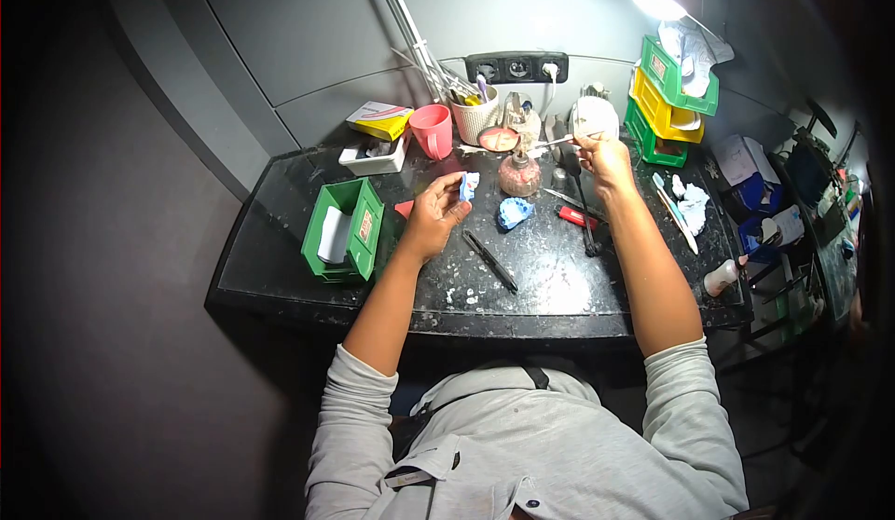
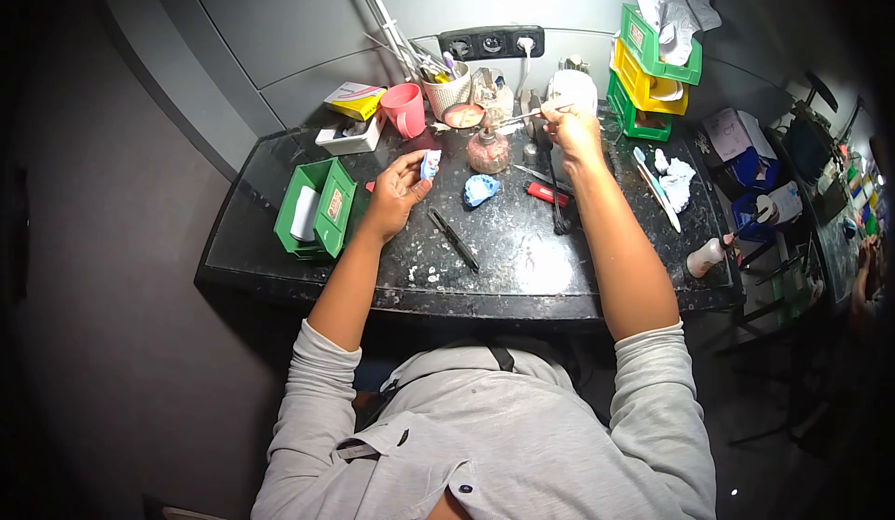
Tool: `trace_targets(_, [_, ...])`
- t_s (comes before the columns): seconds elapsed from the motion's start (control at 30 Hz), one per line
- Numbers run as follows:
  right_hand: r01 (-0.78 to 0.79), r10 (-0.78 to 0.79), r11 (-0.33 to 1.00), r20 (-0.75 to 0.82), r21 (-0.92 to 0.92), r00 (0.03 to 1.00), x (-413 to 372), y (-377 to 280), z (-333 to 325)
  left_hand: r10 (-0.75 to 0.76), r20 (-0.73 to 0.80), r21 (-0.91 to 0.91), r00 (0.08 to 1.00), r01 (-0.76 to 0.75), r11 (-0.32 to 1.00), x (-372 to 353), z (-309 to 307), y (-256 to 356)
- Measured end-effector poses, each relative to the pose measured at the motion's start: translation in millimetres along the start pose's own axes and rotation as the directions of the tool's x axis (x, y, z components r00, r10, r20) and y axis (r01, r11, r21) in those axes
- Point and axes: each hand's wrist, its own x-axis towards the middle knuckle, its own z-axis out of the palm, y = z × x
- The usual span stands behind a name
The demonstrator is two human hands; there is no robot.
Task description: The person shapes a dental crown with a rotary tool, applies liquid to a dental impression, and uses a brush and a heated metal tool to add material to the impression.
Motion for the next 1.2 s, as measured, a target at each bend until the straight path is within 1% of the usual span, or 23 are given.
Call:
trace_targets(0.03, [0.015,-0.016,0.999,-0.014,-0.044,1.0,0.9,2.6,-0.9,0.001,0.003,0.002,1.0,-0.001,1.0,-0.1,0.4,0.2])
trace_targets(0.23, [0.074,-0.072,0.995,0.026,-0.061,0.997,-1.6,7.9,2.5,-0.002,0.005,-0.002,1.0,0.002,1.0,-0.3,-0.6,1.2])
trace_targets(0.37, [0.064,-0.063,0.995,0.014,-0.08,0.998,-4.4,7.0,5.2,0.001,-0.01,-0.001,1.0,-0.001,1.0,0.2,0.3,0.6])
trace_targets(0.57, [0.051,-0.05,0.998,0.016,-0.042,0.999,-6.4,6.6,6.3,-0.005,-0.001,0.004,1.0,0.005,1.0,0.3,-0.8,0.7])
trace_targets(0.63, [0.026,-0.026,1.0,0.016,-0.001,1.0,-7.1,7.5,7.2,-0.004,-0.002,0.005,1.0,0.004,1.0,0.2,-1.1,0.4])
trace_targets(0.83, [-0.053,0.053,0.998,-0.01,0.044,0.999,-7.7,9.7,7.9,-0.001,-0.018,0.008,1.0,0.001,1.0,0.6,-0.9,0.5])
trace_targets(0.97, [-0.061,0.06,0.997,0.027,0.036,0.998,-9.0,8.3,7.3,-0.005,-0.025,0.001,1.0,0.005,1.0,0.7,-0.6,0.8])
trace_targets(1.07, [-0.05,0.049,0.998,0.008,0.049,0.999,-9.8,8.4,8.0,-0.011,-0.029,0.003,1.0,0.011,1.0,0.8,-0.5,1.1])
trace_targets(1.13, [-0.038,0.039,0.999,-0.024,0.025,0.999,-7.4,10.0,7.9,-0.007,-0.025,0.014,1.0,0.008,1.0,0.9,-1.1,0.8])
trace_targets(1.2, [-0.032,0.032,0.999,-0.016,0.038,0.999,-7.1,10.7,7.6,-0.004,-0.022,0.025,1.0,0.004,1.0,0.8,-1.8,0.0])
